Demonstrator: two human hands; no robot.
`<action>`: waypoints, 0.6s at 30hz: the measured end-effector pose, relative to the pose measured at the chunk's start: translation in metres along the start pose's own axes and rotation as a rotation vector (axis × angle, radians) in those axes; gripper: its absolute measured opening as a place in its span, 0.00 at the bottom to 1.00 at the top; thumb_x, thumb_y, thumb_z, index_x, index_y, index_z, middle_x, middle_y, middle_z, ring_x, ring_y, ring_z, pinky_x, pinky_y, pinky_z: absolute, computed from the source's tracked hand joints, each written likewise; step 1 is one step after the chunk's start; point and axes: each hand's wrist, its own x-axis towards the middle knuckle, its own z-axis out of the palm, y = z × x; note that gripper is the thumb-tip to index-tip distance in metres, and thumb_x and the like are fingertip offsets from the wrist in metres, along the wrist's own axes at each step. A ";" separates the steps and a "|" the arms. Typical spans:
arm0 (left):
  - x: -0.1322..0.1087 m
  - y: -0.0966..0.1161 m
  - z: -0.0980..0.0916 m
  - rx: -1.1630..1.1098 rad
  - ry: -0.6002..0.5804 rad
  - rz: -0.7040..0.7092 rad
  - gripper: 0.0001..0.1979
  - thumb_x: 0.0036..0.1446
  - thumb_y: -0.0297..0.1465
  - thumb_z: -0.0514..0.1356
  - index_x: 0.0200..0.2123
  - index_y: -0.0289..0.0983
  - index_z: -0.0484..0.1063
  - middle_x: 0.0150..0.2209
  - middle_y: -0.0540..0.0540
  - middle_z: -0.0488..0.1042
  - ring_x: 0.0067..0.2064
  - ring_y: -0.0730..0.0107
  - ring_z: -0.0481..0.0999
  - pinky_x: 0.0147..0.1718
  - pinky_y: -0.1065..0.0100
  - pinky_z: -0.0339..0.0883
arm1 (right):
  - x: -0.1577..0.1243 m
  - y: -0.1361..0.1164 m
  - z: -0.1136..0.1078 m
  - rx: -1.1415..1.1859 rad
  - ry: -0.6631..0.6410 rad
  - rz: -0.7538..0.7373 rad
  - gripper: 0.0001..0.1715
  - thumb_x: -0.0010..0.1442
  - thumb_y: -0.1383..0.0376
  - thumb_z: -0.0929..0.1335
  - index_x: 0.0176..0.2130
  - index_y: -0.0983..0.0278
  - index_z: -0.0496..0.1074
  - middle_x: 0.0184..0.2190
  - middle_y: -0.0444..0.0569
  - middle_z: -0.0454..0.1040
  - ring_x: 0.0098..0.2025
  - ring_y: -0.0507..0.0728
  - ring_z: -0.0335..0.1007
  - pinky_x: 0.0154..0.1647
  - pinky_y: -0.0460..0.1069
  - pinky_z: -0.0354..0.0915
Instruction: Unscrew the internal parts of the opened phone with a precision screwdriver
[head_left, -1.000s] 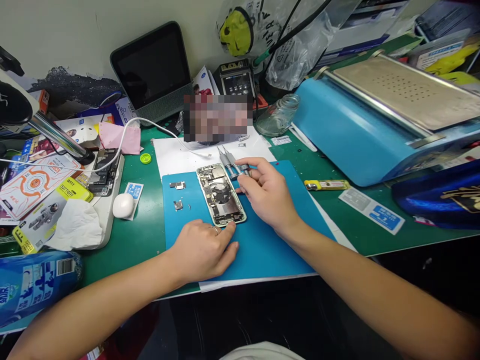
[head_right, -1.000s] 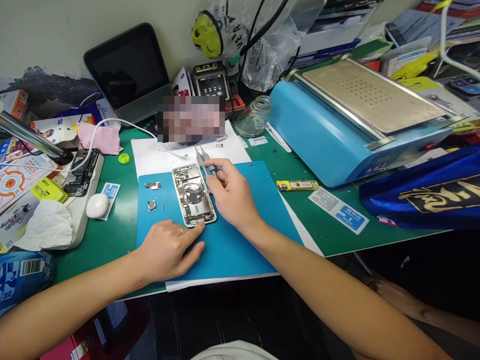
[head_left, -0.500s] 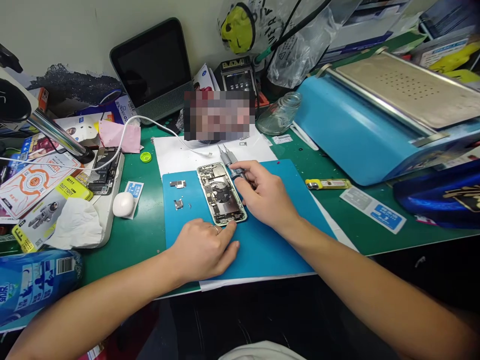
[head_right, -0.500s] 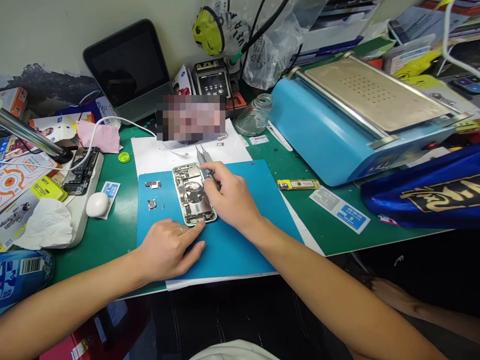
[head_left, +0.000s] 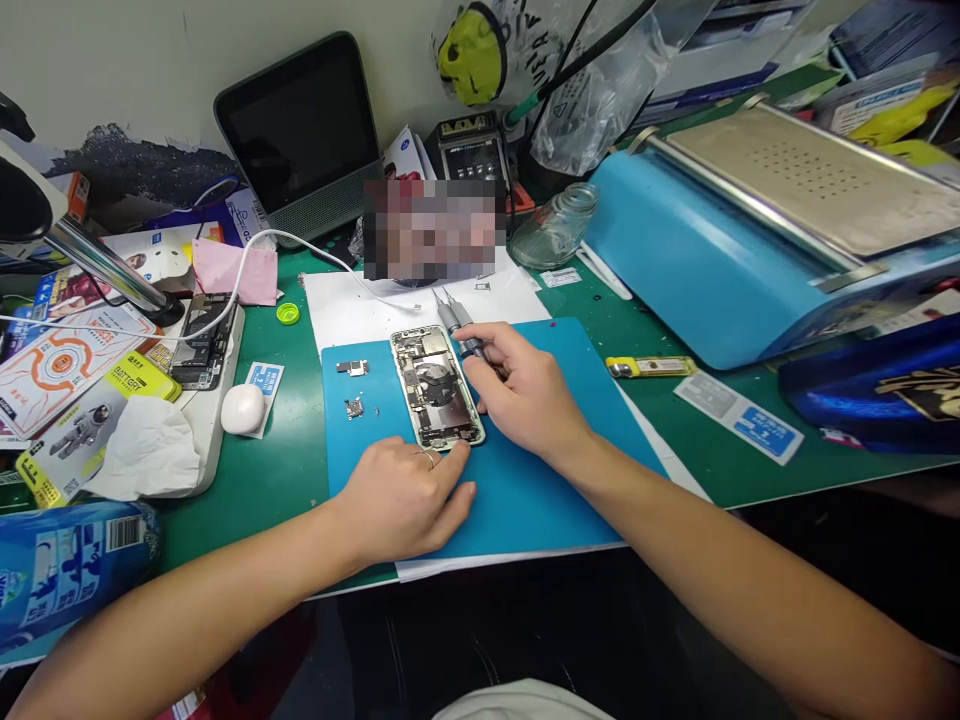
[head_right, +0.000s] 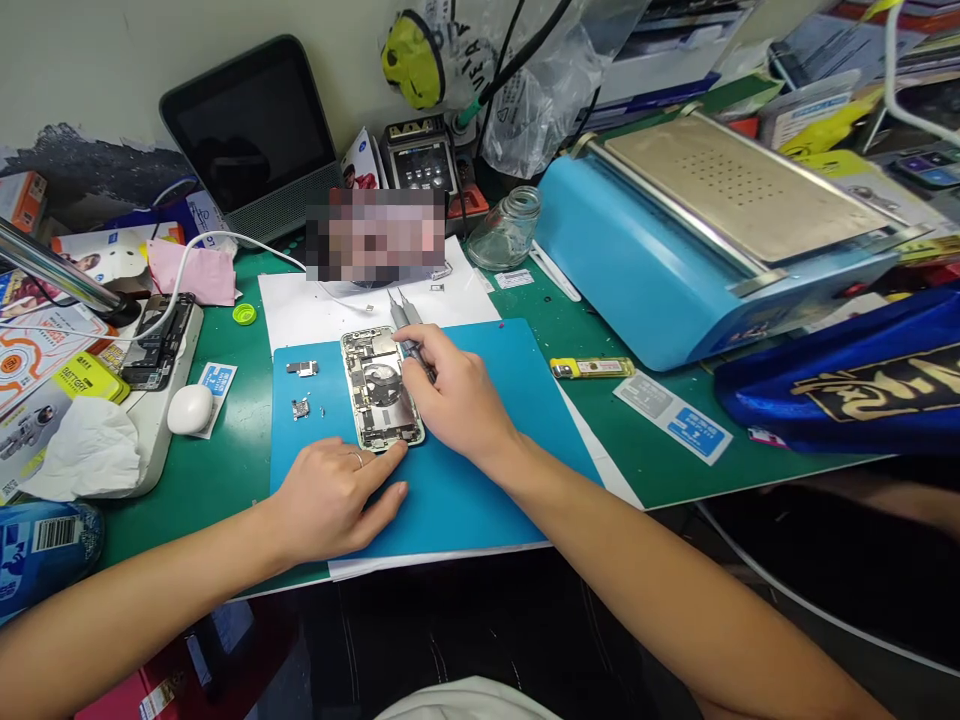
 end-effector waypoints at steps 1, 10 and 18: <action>0.000 0.000 0.000 -0.002 -0.001 0.001 0.20 0.72 0.35 0.48 0.57 0.28 0.67 0.29 0.46 0.79 0.29 0.62 0.80 0.29 0.61 0.72 | 0.000 0.000 0.000 0.002 -0.001 -0.003 0.15 0.64 0.67 0.63 0.49 0.61 0.72 0.21 0.38 0.59 0.22 0.51 0.59 0.25 0.48 0.56; 0.000 0.000 -0.001 -0.006 -0.002 0.004 0.20 0.72 0.35 0.48 0.57 0.28 0.68 0.29 0.46 0.79 0.29 0.62 0.80 0.29 0.62 0.71 | -0.001 0.001 0.001 0.004 -0.011 -0.018 0.15 0.64 0.67 0.64 0.50 0.60 0.72 0.21 0.38 0.58 0.22 0.51 0.58 0.25 0.48 0.56; 0.001 -0.001 -0.001 0.003 0.011 0.011 0.20 0.72 0.35 0.48 0.56 0.27 0.69 0.28 0.47 0.78 0.28 0.61 0.79 0.27 0.60 0.70 | -0.002 0.003 0.001 -0.013 -0.016 -0.034 0.14 0.65 0.66 0.64 0.50 0.60 0.72 0.21 0.37 0.58 0.22 0.51 0.58 0.26 0.48 0.56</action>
